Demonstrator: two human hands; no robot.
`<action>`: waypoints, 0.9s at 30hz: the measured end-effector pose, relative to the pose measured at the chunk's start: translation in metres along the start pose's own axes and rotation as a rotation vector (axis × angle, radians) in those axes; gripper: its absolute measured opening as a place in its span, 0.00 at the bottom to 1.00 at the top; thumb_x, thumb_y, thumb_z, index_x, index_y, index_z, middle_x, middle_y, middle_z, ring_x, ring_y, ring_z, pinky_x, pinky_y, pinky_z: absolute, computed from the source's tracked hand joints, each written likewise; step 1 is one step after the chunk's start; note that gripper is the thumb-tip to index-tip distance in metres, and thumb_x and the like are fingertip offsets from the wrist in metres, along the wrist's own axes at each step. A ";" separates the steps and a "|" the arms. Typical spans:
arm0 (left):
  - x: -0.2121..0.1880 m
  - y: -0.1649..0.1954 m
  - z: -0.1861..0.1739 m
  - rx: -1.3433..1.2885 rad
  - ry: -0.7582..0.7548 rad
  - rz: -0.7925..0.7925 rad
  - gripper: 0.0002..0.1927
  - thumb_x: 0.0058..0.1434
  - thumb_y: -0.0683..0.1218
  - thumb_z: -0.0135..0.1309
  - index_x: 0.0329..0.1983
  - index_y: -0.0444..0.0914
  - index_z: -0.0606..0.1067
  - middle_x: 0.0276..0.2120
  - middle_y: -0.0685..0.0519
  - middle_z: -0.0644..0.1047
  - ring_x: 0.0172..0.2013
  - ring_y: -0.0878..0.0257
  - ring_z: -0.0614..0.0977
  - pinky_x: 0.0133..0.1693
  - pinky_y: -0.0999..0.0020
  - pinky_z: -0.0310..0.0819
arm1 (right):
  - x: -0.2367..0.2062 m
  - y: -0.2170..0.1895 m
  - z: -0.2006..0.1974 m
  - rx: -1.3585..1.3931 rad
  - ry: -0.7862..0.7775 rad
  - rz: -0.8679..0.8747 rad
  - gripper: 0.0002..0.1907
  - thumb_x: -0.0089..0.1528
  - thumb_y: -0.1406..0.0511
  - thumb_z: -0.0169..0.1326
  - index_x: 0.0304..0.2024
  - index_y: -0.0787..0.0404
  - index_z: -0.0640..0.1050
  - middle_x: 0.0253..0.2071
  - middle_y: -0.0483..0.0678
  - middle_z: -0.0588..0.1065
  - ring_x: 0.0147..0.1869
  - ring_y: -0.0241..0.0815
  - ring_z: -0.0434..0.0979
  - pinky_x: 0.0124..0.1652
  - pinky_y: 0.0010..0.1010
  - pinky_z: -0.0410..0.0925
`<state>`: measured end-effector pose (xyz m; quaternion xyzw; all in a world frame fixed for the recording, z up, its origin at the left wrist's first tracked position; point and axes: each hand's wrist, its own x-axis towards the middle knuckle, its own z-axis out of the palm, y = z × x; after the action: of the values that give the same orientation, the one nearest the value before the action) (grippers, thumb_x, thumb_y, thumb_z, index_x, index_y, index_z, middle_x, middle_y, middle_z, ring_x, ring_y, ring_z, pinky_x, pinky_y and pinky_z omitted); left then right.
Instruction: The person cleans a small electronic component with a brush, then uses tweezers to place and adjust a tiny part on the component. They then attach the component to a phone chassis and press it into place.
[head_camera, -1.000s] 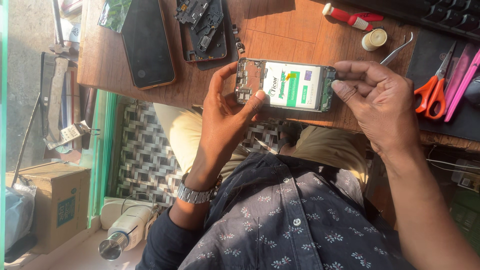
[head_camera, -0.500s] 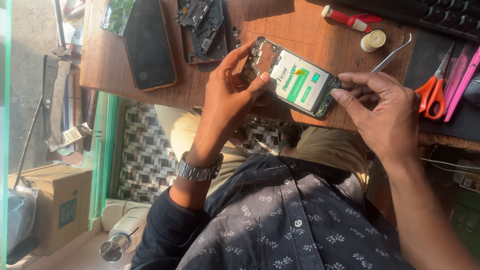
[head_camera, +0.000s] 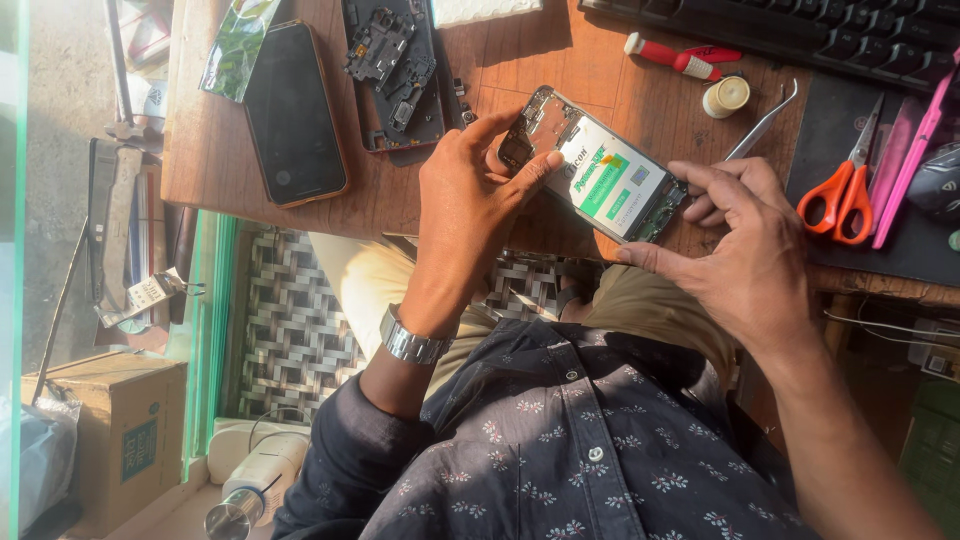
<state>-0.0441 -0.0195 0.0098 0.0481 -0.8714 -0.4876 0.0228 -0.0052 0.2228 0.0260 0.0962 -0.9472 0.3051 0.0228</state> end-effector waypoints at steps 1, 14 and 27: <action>0.001 0.000 0.001 0.024 0.016 0.022 0.31 0.53 0.56 0.70 0.56 0.37 0.79 0.31 0.47 0.77 0.31 0.61 0.81 0.35 0.66 0.76 | -0.001 0.000 0.001 0.004 0.009 0.002 0.42 0.45 0.56 0.77 0.59 0.65 0.79 0.50 0.50 0.71 0.46 0.37 0.75 0.45 0.27 0.75; -0.005 0.008 0.012 0.128 0.126 0.089 0.24 0.61 0.55 0.64 0.54 0.36 0.79 0.42 0.42 0.71 0.36 0.54 0.80 0.37 0.61 0.79 | -0.005 0.003 0.010 0.045 0.073 0.010 0.41 0.47 0.57 0.78 0.58 0.66 0.78 0.52 0.51 0.69 0.47 0.37 0.75 0.41 0.27 0.74; -0.016 0.009 0.017 0.066 0.176 0.144 0.23 0.65 0.52 0.62 0.55 0.32 0.76 0.47 0.44 0.71 0.36 0.58 0.82 0.38 0.63 0.79 | -0.008 0.009 0.013 0.000 0.103 -0.036 0.40 0.48 0.55 0.78 0.57 0.66 0.79 0.50 0.50 0.69 0.46 0.37 0.75 0.41 0.28 0.74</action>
<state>-0.0299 0.0014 0.0087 0.0285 -0.8829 -0.4494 0.1326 0.0013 0.2237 0.0089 0.0973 -0.9428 0.3093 0.0769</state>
